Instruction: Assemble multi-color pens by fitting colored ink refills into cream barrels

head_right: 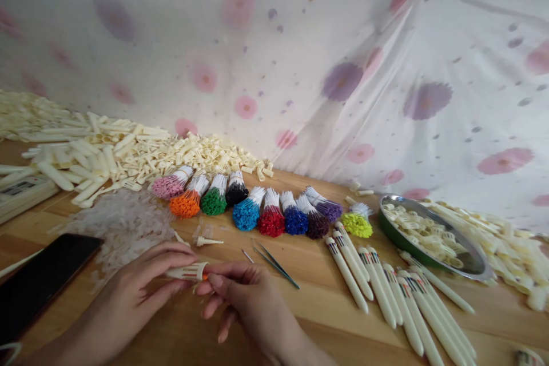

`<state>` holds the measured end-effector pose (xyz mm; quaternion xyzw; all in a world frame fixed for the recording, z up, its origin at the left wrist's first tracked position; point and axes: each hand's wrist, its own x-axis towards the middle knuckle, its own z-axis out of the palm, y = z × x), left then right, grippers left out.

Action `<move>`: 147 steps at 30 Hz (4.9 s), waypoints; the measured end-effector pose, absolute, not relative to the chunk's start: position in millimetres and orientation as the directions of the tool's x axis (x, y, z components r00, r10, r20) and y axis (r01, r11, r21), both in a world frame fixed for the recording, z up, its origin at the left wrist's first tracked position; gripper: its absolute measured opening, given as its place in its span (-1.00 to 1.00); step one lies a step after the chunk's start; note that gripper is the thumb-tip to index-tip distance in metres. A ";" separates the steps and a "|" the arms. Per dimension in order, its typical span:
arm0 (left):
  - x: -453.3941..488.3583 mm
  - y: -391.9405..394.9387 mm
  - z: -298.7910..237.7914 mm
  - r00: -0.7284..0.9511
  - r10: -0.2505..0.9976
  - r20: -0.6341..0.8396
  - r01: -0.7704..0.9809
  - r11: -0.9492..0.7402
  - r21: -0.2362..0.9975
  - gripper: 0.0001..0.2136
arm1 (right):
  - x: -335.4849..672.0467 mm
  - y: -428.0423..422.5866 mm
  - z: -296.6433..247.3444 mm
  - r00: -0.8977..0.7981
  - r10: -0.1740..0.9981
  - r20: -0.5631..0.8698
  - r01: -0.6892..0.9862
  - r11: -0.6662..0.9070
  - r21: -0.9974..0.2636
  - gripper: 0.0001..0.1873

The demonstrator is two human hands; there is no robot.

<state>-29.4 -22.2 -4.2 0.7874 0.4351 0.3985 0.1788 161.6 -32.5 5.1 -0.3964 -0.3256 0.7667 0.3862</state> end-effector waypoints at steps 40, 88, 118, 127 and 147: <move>-24.5 -27.5 -5.0 0.303 0.846 0.439 0.536 -0.532 0.655 -0.77 | 159.1 -39.5 11.1 -0.381 0.871 -0.312 -0.025 -0.346 -0.938 -0.34; -5.2 -29.9 -3.9 0.319 0.734 0.600 0.678 -0.619 0.397 -0.76 | 136.4 -48.2 -16.3 0.002 0.973 -0.229 -0.291 -0.219 -0.931 -0.53; -8.6 -26.2 -12.9 0.266 0.799 0.540 0.644 -0.564 0.517 -0.79 | 149.0 -34.3 2.3 -0.217 0.949 -0.229 -0.029 -0.241 -0.970 -0.42; -6.9 -23.8 -14.0 0.243 0.826 0.508 0.630 -0.533 0.565 -0.81 | 146.6 -27.3 1.7 -0.201 0.930 -0.308 -0.090 -0.330 -0.940 -0.50; -7.5 -22.7 -23.1 0.202 0.957 0.208 0.508 -0.284 0.813 -0.92 | 163.9 -23.8 26.7 -0.175 0.919 -0.354 0.302 -0.292 -0.908 -0.70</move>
